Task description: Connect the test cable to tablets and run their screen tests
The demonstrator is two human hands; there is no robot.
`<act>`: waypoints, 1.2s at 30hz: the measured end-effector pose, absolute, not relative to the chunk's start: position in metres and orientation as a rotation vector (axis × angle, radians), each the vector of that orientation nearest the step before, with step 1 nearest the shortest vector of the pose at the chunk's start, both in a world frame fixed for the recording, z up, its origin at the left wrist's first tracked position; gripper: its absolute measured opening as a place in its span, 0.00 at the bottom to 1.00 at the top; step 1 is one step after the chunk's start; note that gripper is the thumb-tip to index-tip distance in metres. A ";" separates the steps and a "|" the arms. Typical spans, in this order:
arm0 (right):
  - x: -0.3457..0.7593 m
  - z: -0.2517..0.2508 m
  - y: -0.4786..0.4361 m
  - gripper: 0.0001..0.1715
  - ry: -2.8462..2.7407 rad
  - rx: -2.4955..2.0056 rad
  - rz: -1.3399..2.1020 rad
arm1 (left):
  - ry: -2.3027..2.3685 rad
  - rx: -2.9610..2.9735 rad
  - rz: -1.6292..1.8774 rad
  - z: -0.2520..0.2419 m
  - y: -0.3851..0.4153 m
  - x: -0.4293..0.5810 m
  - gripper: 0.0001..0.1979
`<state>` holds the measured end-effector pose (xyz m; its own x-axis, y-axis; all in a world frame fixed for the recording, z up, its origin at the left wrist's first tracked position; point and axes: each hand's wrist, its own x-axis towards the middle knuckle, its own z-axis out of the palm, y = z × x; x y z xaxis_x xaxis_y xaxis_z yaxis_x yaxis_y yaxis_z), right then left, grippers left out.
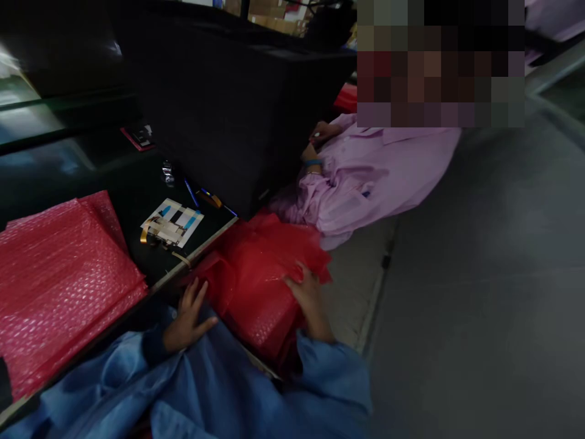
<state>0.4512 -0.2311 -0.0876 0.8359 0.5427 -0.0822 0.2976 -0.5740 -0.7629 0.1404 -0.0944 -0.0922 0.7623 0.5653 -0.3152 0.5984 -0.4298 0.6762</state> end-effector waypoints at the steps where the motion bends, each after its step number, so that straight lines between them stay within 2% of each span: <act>1: 0.452 -0.085 -0.239 0.36 -0.575 -2.203 0.416 | 0.897 2.163 -0.057 -0.100 -0.095 0.150 0.45; 5: 0.451 -0.076 -0.268 0.39 -0.358 -2.081 0.667 | 0.894 2.243 -0.073 -0.120 -0.083 0.187 0.42; 9: 0.453 -0.062 -0.292 0.29 -0.300 -2.011 0.757 | 0.761 2.234 -0.183 -0.142 -0.068 0.212 0.36; 13: 0.455 -0.026 -0.308 0.26 -0.243 -1.991 0.691 | 0.702 2.185 -0.224 -0.156 -0.069 0.215 0.30; 18: 0.441 0.044 -0.303 0.21 -0.225 -1.968 0.639 | 0.767 2.102 -0.117 -0.126 -0.085 0.207 0.35; 22: 0.424 0.087 -0.286 0.24 -0.242 -1.932 0.562 | 0.678 1.943 -0.115 -0.085 -0.111 0.204 0.25; 23: 0.419 0.094 -0.281 0.24 -0.241 -1.914 0.550 | 0.620 1.894 -0.140 -0.074 -0.118 0.203 0.25; 28: 0.385 0.114 -0.262 0.26 -0.327 -1.807 0.603 | 0.447 1.690 -0.108 -0.028 -0.139 0.207 0.45; 30: 0.364 0.119 -0.255 0.24 -0.491 -1.797 0.627 | 0.424 1.656 -0.033 -0.016 -0.142 0.210 0.48; 32: 0.338 0.121 -0.244 0.20 -0.771 -1.744 0.733 | 0.452 1.658 0.056 -0.008 -0.141 0.210 0.43; 34: 0.309 0.123 -0.226 0.16 -1.153 -1.605 0.911 | 0.524 1.697 0.131 -0.005 -0.138 0.203 0.30; 36: 0.281 0.123 -0.203 0.17 -1.537 -1.421 0.981 | 0.672 1.832 0.196 -0.006 -0.131 0.191 0.24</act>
<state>0.2812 -0.2035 0.1227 -0.0423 0.9977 0.0535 0.3713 0.0654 -0.9262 0.1913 -0.1314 -0.0058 0.8240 0.5345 -0.1880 0.3495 -0.2183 0.9111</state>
